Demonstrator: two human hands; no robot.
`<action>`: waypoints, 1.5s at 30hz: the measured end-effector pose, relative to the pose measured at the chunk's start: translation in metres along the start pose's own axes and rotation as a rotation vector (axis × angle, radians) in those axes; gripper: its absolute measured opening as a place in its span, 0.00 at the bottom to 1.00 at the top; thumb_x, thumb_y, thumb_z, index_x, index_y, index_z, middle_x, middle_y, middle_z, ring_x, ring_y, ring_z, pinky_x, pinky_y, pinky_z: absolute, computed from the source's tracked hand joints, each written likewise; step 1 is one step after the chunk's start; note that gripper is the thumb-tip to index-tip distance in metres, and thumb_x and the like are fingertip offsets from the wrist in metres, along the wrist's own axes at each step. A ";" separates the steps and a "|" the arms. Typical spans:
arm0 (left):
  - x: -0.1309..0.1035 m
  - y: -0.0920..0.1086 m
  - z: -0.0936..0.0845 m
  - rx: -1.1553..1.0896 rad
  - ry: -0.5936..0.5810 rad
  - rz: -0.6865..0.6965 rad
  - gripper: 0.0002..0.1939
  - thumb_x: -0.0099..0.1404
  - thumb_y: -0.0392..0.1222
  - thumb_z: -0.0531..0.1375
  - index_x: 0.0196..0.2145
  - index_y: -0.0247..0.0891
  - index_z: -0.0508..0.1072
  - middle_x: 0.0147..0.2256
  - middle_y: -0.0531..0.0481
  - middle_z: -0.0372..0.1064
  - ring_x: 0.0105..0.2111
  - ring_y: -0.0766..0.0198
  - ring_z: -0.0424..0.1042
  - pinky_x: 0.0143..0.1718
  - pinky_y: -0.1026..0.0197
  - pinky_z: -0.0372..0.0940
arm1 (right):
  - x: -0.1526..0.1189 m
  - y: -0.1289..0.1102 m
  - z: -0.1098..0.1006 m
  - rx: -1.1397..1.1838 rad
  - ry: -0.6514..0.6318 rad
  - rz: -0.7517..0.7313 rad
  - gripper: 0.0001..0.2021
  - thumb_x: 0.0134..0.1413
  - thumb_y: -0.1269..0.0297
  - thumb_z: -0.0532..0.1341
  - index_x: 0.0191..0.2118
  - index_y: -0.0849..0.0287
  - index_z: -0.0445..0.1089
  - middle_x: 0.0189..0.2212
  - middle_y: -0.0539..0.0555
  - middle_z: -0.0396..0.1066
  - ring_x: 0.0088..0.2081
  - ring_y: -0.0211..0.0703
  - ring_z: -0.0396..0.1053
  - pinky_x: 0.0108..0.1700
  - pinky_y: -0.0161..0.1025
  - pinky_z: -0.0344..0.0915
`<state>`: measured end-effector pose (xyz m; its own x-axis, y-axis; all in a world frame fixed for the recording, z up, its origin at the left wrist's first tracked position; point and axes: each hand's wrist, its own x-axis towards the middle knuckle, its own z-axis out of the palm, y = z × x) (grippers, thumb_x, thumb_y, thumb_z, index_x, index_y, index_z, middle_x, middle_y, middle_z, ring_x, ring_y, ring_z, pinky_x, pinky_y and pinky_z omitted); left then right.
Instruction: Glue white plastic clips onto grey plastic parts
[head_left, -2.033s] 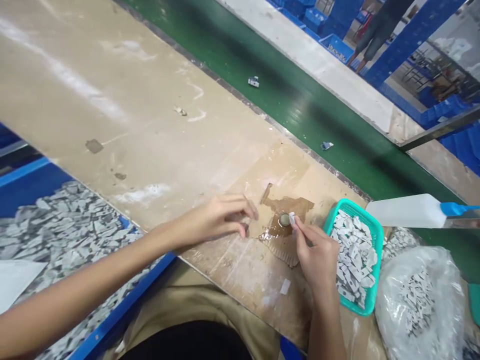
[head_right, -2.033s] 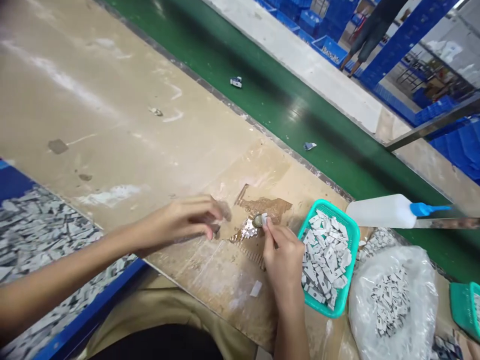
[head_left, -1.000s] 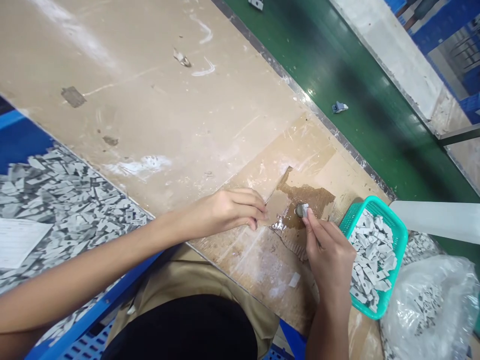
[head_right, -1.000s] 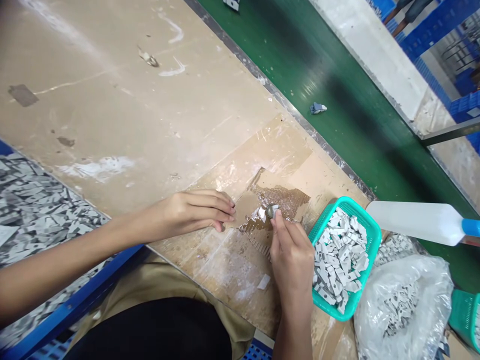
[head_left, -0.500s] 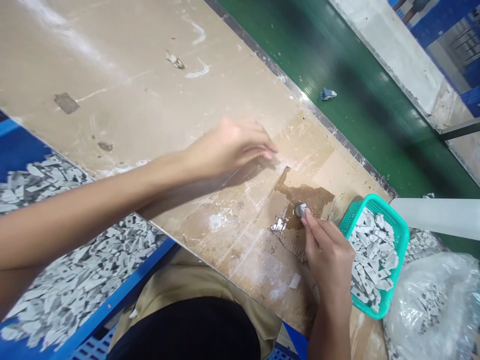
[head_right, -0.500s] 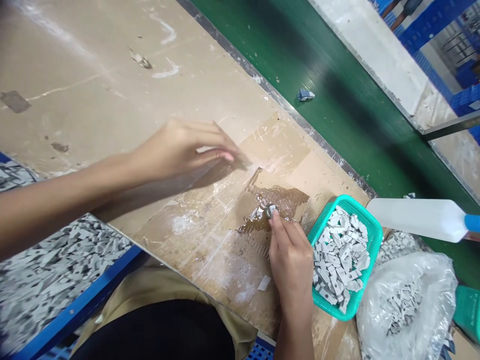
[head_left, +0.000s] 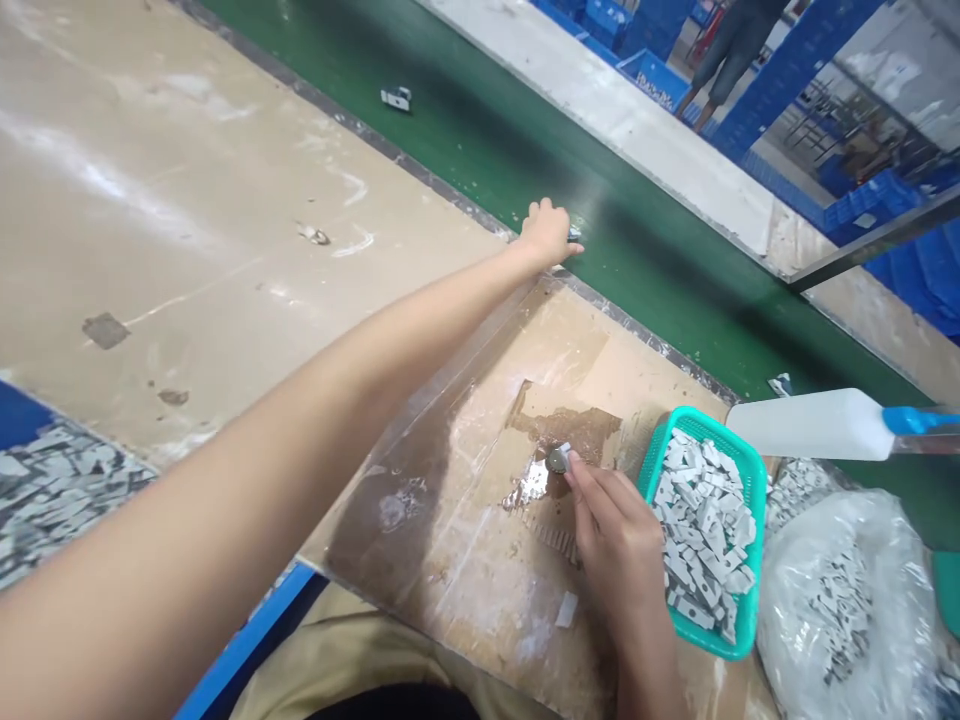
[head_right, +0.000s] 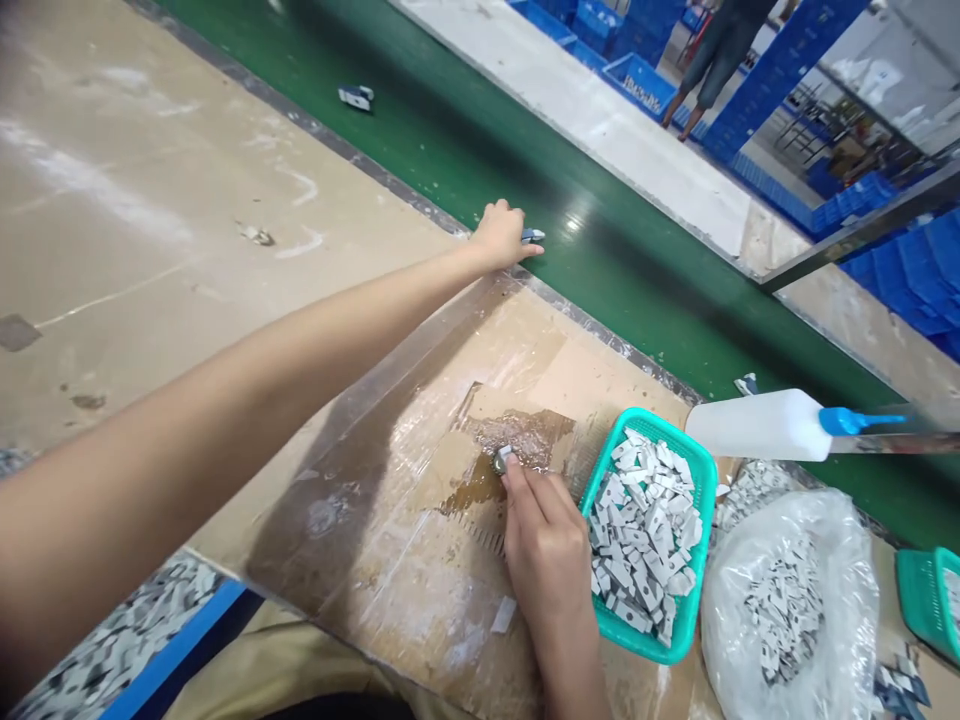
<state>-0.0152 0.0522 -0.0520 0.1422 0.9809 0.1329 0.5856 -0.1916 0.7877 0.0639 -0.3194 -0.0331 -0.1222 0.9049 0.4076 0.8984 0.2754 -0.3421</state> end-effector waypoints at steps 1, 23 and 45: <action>0.002 0.001 0.003 -0.019 0.016 -0.034 0.21 0.49 0.36 0.71 0.40 0.25 0.73 0.52 0.33 0.64 0.59 0.44 0.54 0.61 0.53 0.48 | -0.001 0.001 0.001 0.007 -0.010 0.006 0.16 0.64 0.77 0.55 0.53 0.59 0.73 0.39 0.56 0.78 0.38 0.42 0.74 0.42 0.39 0.74; -0.210 -0.009 -0.079 -1.093 -0.463 -0.408 0.23 0.48 0.25 0.70 0.41 0.34 0.71 0.38 0.47 0.72 0.34 0.65 0.75 0.44 0.57 0.72 | 0.007 0.002 -0.014 0.342 0.115 0.274 0.11 0.62 0.69 0.60 0.46 0.56 0.78 0.39 0.55 0.79 0.38 0.42 0.77 0.42 0.39 0.74; -0.269 0.016 -0.073 -0.882 -0.789 0.075 0.21 0.58 0.36 0.68 0.42 0.39 0.59 0.37 0.48 0.77 0.40 0.60 0.77 0.41 0.61 0.68 | 0.006 0.001 -0.023 0.426 0.195 0.052 0.25 0.58 0.83 0.59 0.53 0.45 0.74 0.38 0.52 0.75 0.37 0.41 0.73 0.38 0.41 0.70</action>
<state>-0.1026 -0.2122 -0.0315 0.7864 0.6168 0.0319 -0.1536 0.1453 0.9774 0.0734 -0.3210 -0.0114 0.0359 0.8545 0.5182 0.6432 0.3771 -0.6664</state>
